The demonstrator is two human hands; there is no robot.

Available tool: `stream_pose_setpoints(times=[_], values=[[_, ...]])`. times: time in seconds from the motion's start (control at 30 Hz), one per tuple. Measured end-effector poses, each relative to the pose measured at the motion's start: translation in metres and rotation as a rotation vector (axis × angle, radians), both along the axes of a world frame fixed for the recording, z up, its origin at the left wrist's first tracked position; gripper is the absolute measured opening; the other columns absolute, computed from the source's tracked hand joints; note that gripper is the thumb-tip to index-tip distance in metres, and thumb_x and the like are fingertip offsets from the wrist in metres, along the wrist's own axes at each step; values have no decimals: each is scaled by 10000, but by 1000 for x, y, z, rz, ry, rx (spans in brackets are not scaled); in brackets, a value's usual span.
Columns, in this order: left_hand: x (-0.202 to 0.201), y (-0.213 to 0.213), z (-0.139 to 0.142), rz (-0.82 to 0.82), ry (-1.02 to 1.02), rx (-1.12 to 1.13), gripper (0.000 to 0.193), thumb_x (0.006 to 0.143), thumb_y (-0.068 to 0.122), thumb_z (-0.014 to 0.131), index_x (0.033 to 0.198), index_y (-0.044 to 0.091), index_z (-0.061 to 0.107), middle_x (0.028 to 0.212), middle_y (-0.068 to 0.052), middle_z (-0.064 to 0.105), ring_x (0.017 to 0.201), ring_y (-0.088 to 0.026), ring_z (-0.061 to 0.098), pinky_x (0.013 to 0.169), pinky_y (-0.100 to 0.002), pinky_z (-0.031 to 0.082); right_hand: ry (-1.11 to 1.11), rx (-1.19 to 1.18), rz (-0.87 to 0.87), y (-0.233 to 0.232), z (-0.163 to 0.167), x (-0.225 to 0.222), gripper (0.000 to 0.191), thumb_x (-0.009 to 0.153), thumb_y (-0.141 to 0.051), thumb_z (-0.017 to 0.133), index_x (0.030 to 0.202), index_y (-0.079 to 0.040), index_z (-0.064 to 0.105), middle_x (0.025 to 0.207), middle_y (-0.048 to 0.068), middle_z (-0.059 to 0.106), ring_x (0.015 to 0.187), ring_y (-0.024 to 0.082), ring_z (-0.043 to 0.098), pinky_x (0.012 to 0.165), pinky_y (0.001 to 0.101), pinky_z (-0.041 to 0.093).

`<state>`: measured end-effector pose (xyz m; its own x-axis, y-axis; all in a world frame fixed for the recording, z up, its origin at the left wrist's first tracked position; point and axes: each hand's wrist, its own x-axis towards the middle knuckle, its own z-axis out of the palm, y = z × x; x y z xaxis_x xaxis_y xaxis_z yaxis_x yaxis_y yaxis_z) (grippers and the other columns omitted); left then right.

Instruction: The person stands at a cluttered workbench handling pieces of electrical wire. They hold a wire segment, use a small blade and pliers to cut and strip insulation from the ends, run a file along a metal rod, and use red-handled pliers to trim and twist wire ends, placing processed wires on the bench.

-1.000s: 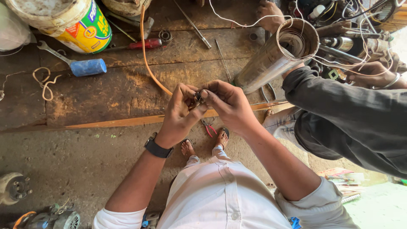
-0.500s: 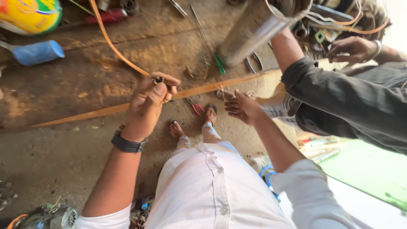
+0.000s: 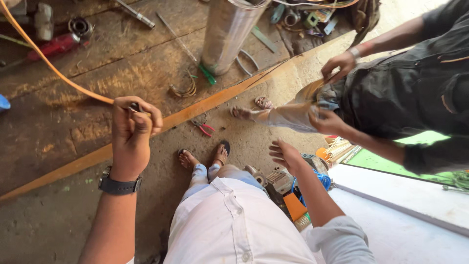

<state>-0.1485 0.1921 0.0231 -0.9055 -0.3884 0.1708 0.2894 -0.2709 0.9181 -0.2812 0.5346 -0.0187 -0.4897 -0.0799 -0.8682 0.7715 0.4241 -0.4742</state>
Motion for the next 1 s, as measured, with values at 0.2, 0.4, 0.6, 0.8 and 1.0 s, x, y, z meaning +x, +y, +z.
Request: stream_pose_setpoints(times=[0.2, 0.4, 0.6, 0.8, 1.0], values=[[3, 10, 5, 71, 36, 61, 471, 1139, 522, 464, 1236, 67, 531, 918, -18, 486, 808, -103, 453, 758, -264, 393, 178, -28, -102, 81, -16, 26, 528, 1031, -441, 497, 1389, -64, 586, 1321, 118, 653, 1099, 230, 620, 944, 390, 501], [18, 4, 15, 75, 82, -183, 414, 1152, 490, 487, 1152, 77, 473, 920, -34, 538, 796, -111, 499, 718, -261, 435, 244, 88, -199, 112, -23, 83, 440, 1025, -391, 551, 1335, -84, 612, 1264, 84, 685, 1063, 204, 654, 867, 356, 505], [30, -29, 21, -8, 27, -173, 401, 1145, 507, 438, 1173, 109, 473, 836, 19, 443, 711, -67, 388, 631, -236, 343, 225, 53, -363, 73, -34, 182, 414, 1007, -381, 564, 1320, -117, 622, 1243, 34, 674, 1062, 181, 674, 867, 345, 509], [65, -77, 19, -86, -6, -225, 400, 1121, 509, 432, 1184, 119, 493, 826, 39, 427, 675, -47, 339, 586, -225, 301, 220, 134, -279, -3, -48, 263, 481, 998, -395, 589, 1353, -74, 637, 1186, 55, 711, 1050, 181, 668, 844, 355, 511], [73, -100, 10, -15, 20, -170, 390, 1109, 490, 495, 1100, 102, 533, 796, 49, 400, 684, -55, 322, 596, -234, 306, 549, 198, -29, -43, -31, 272, 413, 988, -333, 620, 1295, -67, 696, 1078, 87, 753, 969, 145, 659, 863, 294, 502]])
